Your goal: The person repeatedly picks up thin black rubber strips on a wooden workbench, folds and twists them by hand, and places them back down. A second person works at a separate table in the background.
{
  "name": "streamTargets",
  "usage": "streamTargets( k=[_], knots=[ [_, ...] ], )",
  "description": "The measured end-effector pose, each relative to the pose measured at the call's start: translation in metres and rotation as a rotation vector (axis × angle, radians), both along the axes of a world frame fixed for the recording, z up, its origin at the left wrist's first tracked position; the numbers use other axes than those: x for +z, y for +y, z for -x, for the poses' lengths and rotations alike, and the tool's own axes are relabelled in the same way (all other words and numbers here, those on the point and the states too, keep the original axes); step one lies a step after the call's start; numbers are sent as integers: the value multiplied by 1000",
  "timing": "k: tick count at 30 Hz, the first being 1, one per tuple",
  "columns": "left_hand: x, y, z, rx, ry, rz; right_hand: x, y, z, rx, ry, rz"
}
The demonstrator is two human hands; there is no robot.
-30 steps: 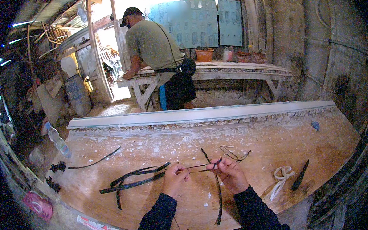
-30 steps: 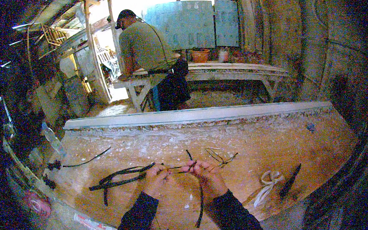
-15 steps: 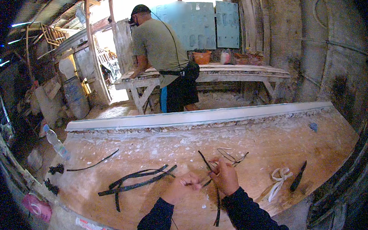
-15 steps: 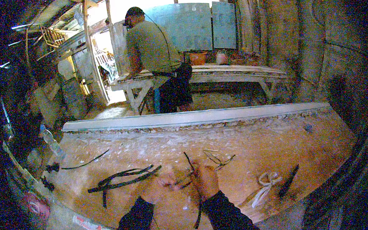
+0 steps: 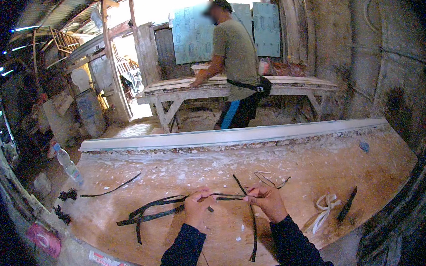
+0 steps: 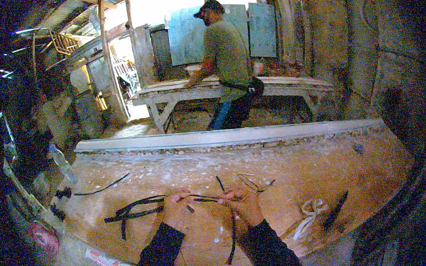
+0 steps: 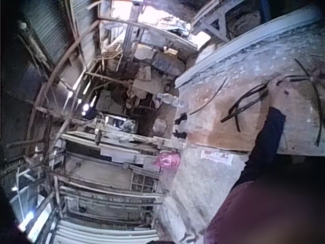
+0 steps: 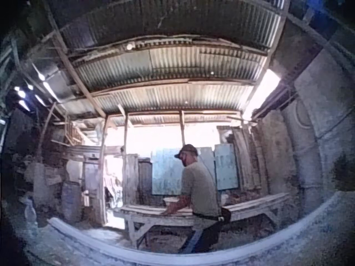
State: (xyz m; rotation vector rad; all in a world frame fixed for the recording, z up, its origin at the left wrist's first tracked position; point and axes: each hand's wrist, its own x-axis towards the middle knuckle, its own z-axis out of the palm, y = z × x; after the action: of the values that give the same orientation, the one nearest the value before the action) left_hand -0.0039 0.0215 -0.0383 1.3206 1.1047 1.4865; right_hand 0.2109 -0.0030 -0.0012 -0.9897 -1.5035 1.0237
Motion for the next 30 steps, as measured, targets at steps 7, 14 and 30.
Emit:
streamTargets(
  k=[7,14,30],
  knots=[
    [-8,4,4,125,-192,156,9,-19,15,620,242,212],
    [6,-8,-1,-64,-169,215,16,-21,11,451,152,229],
    [9,-25,-23,-604,200,-75,-5,8,5,-296,312,-42]
  ],
)
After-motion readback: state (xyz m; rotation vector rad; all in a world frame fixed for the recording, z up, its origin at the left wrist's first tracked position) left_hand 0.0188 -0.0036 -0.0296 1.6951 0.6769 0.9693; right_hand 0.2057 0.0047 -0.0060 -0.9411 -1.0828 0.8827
